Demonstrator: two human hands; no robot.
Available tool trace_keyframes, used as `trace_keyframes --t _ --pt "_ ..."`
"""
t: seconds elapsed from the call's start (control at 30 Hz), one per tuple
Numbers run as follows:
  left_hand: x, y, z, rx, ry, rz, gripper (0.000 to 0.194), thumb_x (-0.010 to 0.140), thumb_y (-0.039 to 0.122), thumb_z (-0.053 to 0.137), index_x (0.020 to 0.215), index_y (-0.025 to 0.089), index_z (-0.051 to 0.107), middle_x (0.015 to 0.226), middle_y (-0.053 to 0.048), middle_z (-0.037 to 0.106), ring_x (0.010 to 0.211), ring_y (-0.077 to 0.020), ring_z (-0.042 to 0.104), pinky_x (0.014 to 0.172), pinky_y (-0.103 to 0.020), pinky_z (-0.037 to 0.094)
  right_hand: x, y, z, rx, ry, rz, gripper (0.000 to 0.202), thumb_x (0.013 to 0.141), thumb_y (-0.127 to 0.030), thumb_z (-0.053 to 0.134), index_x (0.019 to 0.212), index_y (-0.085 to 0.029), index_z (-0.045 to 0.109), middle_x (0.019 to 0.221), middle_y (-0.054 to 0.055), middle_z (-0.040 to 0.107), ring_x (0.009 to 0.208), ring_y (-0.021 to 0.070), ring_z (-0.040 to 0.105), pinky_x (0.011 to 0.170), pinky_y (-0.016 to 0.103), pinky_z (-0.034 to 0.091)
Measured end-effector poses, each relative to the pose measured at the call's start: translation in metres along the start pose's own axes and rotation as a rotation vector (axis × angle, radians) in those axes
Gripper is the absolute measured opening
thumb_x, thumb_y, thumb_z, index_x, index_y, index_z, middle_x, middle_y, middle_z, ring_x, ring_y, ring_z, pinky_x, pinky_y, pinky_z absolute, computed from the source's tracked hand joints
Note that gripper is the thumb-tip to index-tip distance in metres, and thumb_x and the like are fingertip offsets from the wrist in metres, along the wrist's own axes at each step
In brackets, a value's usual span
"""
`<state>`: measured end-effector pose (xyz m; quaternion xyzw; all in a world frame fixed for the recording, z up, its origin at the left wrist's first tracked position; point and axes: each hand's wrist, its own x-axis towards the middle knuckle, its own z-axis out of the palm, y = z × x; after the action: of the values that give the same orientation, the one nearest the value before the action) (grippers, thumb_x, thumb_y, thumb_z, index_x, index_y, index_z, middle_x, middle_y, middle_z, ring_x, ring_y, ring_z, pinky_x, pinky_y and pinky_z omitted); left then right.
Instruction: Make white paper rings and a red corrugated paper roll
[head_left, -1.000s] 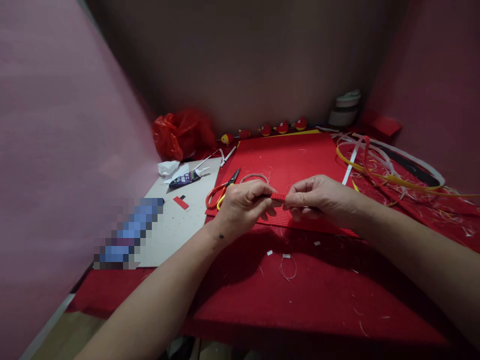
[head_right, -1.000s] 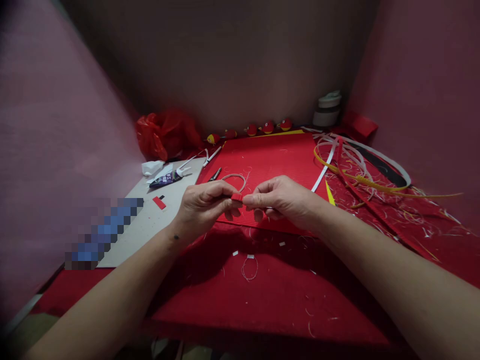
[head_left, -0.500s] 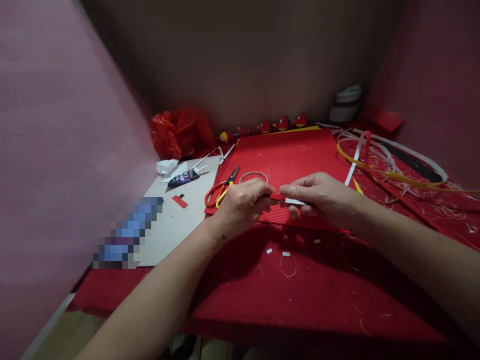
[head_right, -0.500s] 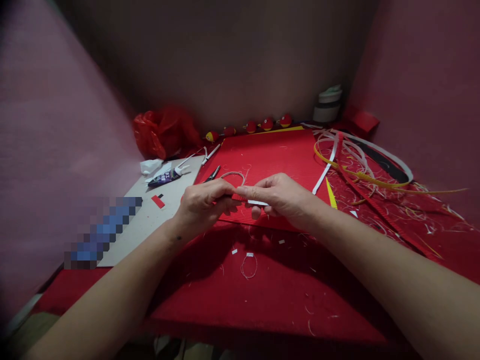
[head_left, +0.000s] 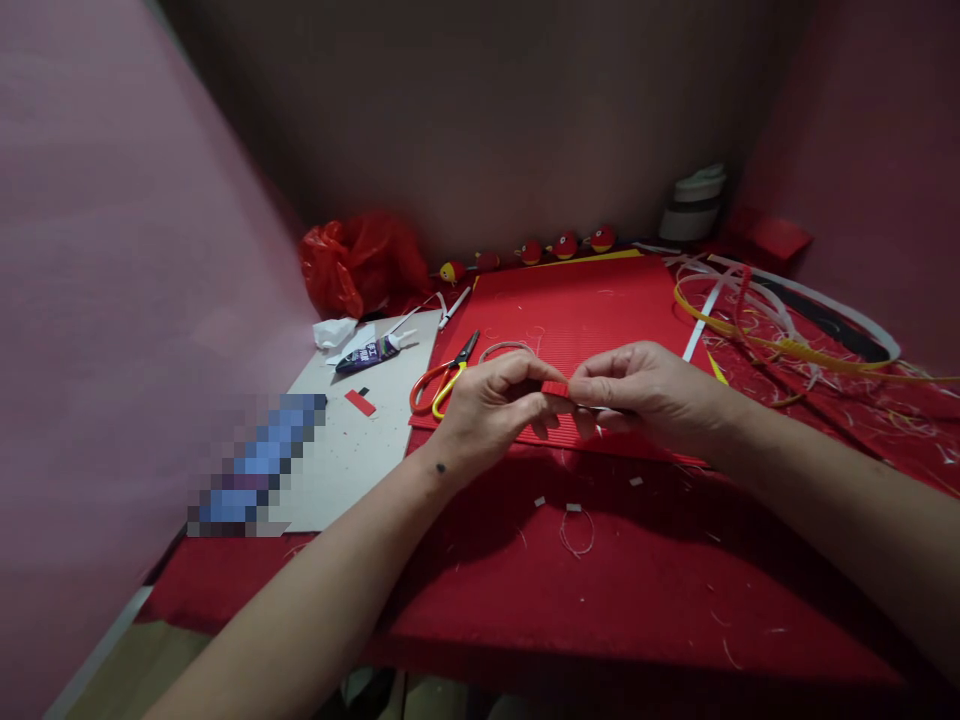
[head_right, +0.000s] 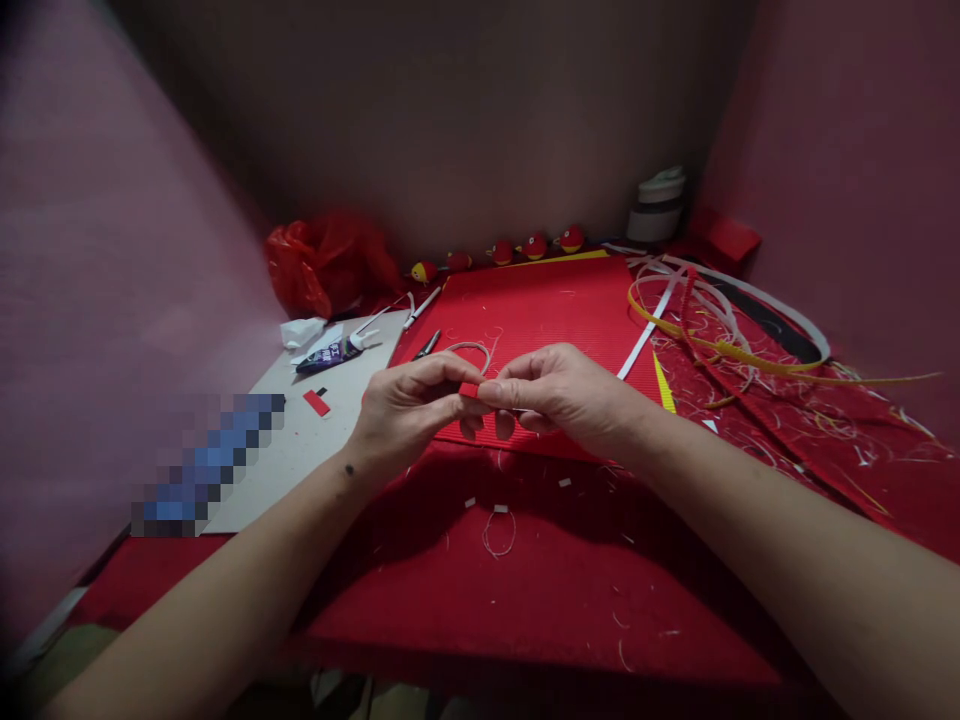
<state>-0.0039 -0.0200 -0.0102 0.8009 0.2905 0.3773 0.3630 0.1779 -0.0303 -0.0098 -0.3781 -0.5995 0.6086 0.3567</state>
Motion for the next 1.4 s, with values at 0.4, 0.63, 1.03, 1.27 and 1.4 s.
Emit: trace_keyframes --t 0.4,0.63,1.03,1.27,1.4 --pt "0.001 0.004 -0.009 0.175 0.082 0.067 0.01 0.079 0.023 0.058 0.077 0.014 0.059 0.064 -0.001 0.061 0.053 -0.0072 0.061 0.049 -0.015 0.052 0.001 -0.001 0.003 0.313 -0.029 0.12 0.017 0.071 -0.029 0.065 0.081 -0.016 0.059 0.073 0.005 0.062 0.059 0.0117 0.053 0.054 0.024 0.04" --pt "0.003 0.006 -0.01 0.122 0.073 0.064 0.008 0.079 0.021 0.057 0.078 0.013 0.058 0.062 0.0 0.061 0.05 -0.0068 0.06 0.048 -0.015 0.053 0.001 0.009 -0.002 0.03 -0.019 0.122 0.026 0.07 -0.04 0.062 0.07 -0.013 0.062 0.05 -0.001 0.048 0.042 0.007 0.035 0.04 0.023 0.023" --pt "0.001 0.002 -0.01 0.129 0.044 0.063 0.006 0.08 0.02 0.056 0.08 0.014 0.058 0.063 0.0 0.061 0.053 -0.007 0.06 0.051 -0.016 0.054 0.001 0.006 0.001 -0.186 0.151 -0.01 0.017 0.069 -0.027 0.059 0.056 -0.016 0.059 0.052 -0.001 0.046 0.05 0.0088 0.033 0.046 0.026 0.023" --pt "0.002 0.001 -0.011 0.263 0.031 0.132 0.004 0.079 0.013 0.055 0.08 0.014 0.059 0.064 0.0 0.06 0.053 -0.0061 0.059 0.051 -0.016 0.051 0.0 0.005 0.002 -0.18 0.181 0.038 0.017 0.068 -0.027 0.058 0.055 -0.017 0.058 0.049 -0.002 0.044 0.046 0.0082 0.031 0.044 0.026 0.02" --pt "0.003 0.001 -0.011 0.42 0.033 0.194 0.003 0.078 0.014 0.058 0.075 0.014 0.059 0.062 0.001 0.058 0.051 -0.005 0.056 0.048 -0.014 0.047 -0.001 0.001 0.004 -0.144 0.15 0.023 0.023 0.07 -0.028 0.056 0.05 -0.016 0.055 0.044 -0.003 0.038 0.043 0.0069 0.027 0.043 0.026 0.018"
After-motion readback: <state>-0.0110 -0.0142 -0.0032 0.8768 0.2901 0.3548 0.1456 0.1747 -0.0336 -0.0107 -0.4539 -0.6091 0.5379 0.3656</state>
